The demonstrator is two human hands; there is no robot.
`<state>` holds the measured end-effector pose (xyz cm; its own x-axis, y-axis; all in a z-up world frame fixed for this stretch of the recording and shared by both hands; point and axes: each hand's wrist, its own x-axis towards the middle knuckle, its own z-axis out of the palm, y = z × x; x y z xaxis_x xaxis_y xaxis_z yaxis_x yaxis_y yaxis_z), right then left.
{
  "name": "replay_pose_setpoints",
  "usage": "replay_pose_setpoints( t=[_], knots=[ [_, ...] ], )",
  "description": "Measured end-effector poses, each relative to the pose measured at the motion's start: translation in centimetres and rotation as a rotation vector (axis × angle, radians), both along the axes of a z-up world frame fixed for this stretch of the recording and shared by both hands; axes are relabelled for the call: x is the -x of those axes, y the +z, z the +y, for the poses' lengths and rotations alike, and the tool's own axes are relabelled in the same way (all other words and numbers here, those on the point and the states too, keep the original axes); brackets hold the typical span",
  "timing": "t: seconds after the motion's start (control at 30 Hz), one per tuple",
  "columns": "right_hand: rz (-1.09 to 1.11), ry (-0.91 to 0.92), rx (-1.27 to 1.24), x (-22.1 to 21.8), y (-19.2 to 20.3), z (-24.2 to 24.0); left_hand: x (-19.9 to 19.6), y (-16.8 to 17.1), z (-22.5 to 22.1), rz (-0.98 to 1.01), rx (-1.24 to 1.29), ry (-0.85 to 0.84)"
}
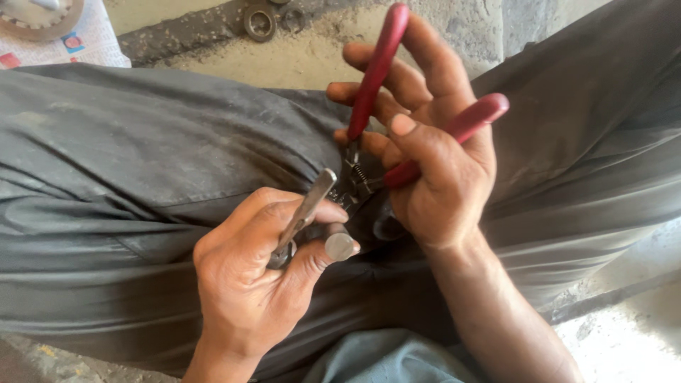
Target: The person uses pliers and a screwdriver to adjust a small gear-like mechanical part held between their legs. They repeatedly reposition the tools and the part while seated on the floor.
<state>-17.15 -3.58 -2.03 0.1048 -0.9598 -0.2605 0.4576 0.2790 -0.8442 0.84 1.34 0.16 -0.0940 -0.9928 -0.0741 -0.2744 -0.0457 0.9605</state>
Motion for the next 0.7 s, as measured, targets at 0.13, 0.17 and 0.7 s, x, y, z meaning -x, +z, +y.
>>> replay_pose_setpoints(
  t=[0.13, 0.17, 0.7],
  knots=[
    [0.021, 0.009, -0.038, -0.1, -0.5, 0.1, -0.1, 0.0, 0.1, 0.009, -0.025, 0.004],
    [0.039, 0.012, -0.052, -0.1, -0.6, 0.1, 0.0, 0.0, 0.1, 0.023, -0.032, 0.008],
    [0.193, -0.085, 0.23, -1.7, -3.5, 0.4, 0.0, -0.1, 0.4, 0.076, -0.028, -0.037]
  ],
)
